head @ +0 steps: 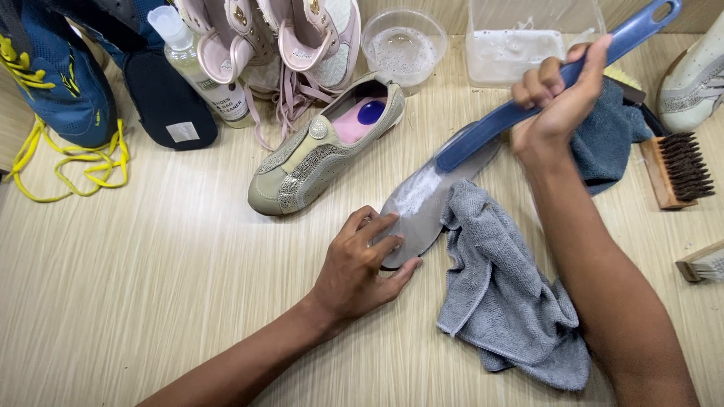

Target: The person scrubs a shoe insole with a blue brush and a smaller brush, then wipes it with a gray cloth. The insole is flipped to clean both sides. The person uses a container of soapy water and a towel during the process.

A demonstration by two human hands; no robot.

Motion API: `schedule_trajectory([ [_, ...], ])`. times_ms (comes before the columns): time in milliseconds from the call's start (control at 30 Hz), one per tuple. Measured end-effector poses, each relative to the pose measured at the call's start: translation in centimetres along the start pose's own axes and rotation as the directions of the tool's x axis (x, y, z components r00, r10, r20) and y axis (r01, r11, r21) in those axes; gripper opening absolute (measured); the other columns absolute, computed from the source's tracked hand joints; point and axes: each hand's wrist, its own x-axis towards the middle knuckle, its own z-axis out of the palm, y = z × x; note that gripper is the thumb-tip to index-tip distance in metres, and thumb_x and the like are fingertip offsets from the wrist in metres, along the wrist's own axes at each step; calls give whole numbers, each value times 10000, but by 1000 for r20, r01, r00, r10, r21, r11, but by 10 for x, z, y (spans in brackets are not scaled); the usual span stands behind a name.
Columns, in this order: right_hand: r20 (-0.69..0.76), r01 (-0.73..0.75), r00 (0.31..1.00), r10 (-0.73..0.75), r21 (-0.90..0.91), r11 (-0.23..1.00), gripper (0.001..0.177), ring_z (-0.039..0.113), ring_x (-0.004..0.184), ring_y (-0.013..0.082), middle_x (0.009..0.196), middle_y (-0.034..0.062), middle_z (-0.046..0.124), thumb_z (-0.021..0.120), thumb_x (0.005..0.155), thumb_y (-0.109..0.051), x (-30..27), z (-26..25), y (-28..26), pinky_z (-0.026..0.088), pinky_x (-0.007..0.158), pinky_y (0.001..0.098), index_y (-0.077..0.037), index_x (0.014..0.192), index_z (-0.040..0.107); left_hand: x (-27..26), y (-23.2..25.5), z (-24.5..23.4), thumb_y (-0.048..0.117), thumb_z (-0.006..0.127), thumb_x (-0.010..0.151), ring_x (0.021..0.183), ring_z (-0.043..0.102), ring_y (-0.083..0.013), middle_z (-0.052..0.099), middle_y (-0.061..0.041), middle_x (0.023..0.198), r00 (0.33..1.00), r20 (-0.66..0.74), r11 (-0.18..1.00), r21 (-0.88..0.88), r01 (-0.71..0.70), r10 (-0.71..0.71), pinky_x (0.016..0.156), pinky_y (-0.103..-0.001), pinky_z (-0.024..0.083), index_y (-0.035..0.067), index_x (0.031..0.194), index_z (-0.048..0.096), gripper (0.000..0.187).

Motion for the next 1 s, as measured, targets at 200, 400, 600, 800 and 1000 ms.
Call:
schedule_trajectory([
  [200,-130,94,988,-79,109,990,405,228,437,80,575,-43,265,741,807,-484,67,-54,2,167,416,266,-141,797,527,-1,2,1,246,887,845,1101,663,-405,728,-221,1173,999,-39,997,-67,22,-24,1031,-495,543,5,1010,726,333],
  [400,130,-141,980,153,-94,986,409,151,404,41,520,-80,198,614,874,-583,-32,41,10,123,400,238,-200,799,492,5,2,5,71,799,908,1261,646,-413,674,-271,1293,998,-45,990,-140,33,-40,1199,-519,444,-50,1255,604,416],
  [600,45,-237,970,240,-50,970,411,129,441,45,567,-75,158,615,875,-580,-87,67,29,84,436,232,-213,805,442,16,-8,-5,167,895,821,1336,589,-384,575,-238,1385,976,-40,927,-324,189,-213,1178,-420,465,-29,1381,485,722],
  [800,-18,-113,993,114,64,991,383,210,405,57,533,-67,263,640,915,-478,-47,39,47,130,363,258,-159,768,486,5,-19,-5,772,821,662,1039,531,-305,610,-52,1134,955,-104,911,290,295,-276,749,-474,419,167,1116,740,761],
  [1000,-82,-141,986,146,66,988,376,154,423,56,554,-62,232,648,883,-487,-22,30,46,103,411,245,-161,784,489,1,-25,-1,757,823,678,962,562,-272,625,-4,1008,965,-129,932,257,255,-228,728,-454,410,194,891,764,605],
])
